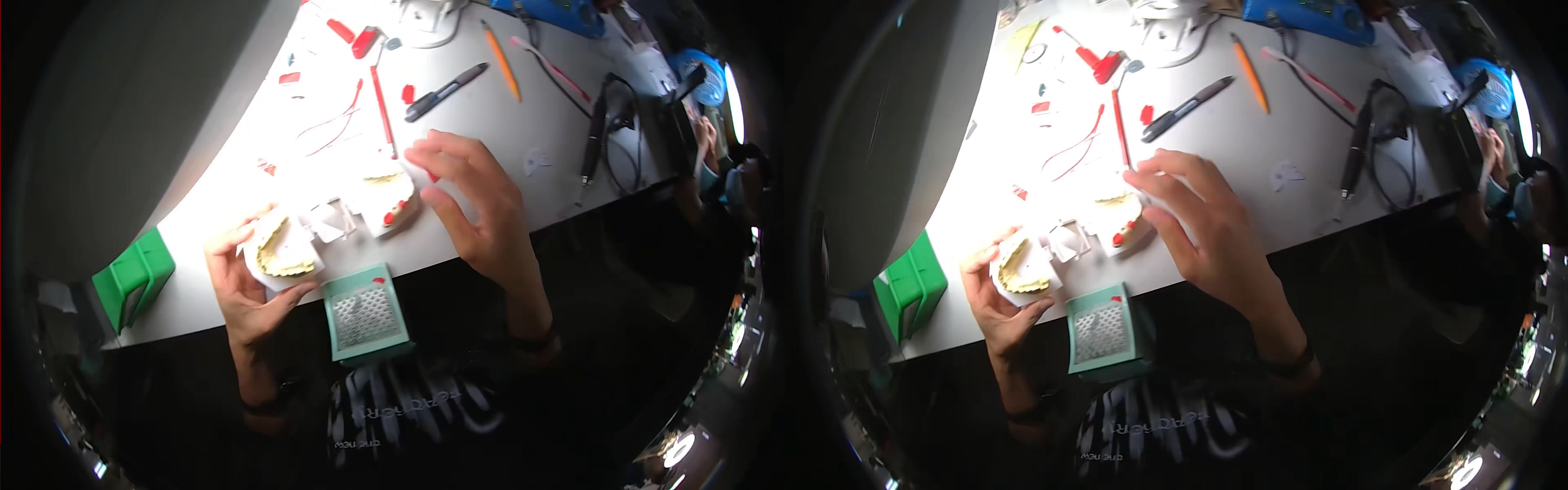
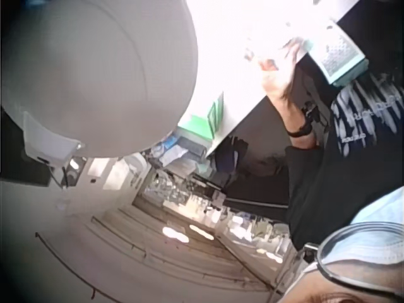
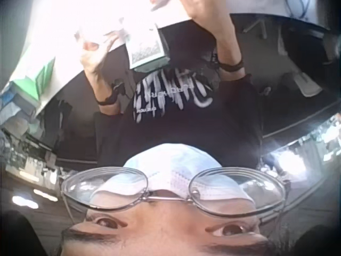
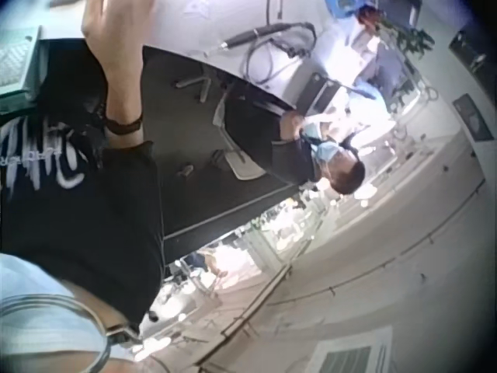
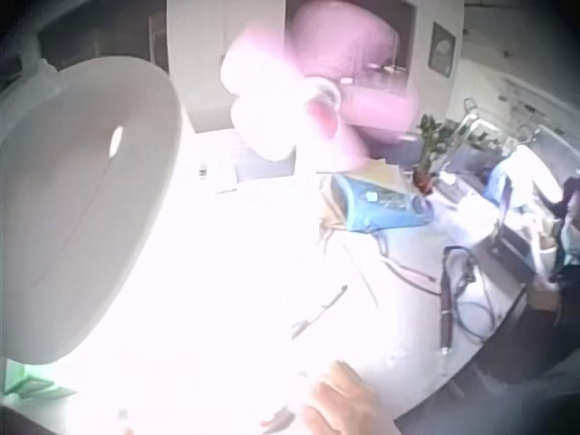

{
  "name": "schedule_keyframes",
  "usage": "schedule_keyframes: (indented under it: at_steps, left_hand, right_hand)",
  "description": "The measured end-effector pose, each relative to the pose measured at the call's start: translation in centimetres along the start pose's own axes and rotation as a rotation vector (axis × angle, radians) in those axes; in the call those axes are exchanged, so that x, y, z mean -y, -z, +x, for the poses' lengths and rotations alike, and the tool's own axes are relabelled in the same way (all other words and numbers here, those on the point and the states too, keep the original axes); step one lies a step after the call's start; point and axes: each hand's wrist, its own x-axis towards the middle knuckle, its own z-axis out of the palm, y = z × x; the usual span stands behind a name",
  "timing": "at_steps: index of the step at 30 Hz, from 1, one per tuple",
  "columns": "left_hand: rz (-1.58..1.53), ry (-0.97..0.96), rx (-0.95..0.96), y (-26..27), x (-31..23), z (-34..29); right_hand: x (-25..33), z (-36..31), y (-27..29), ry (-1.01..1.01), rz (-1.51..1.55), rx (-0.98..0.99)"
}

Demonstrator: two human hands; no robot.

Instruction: The recorder is assembling and inspecting dental prosthetic models at a workstation, applying red wax-like components and comparing multiple models.

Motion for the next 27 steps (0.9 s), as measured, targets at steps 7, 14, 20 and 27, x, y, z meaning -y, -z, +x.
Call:
schedule_keyframes:
  at_steps: [7,14,20,27]
  left_hand:
    - [-0.122,0.004,-0.036,-1.0,-0.7,0.9]
    - [-0.022,-0.034,-0.002,-0.7,-0.3,0.8]
    - [0.053,0.044,-0.006,-1.0,-1.5,1.6]
    - [0.17,0.004,0.063,-0.6,-1.6,1.5]
  right_hand:
    - [-4.7,2.9,4.8,-0.291,-0.528,-0.119]
    - [-4.6,4.9,2.2,-0.261,-0.55,-0.042]
    - [-14.4,6.7,9.3,-0.496,-1.023,-0.194]
    - [-17.6,5.7,12.1,-0.513,-1.256,-0.131]
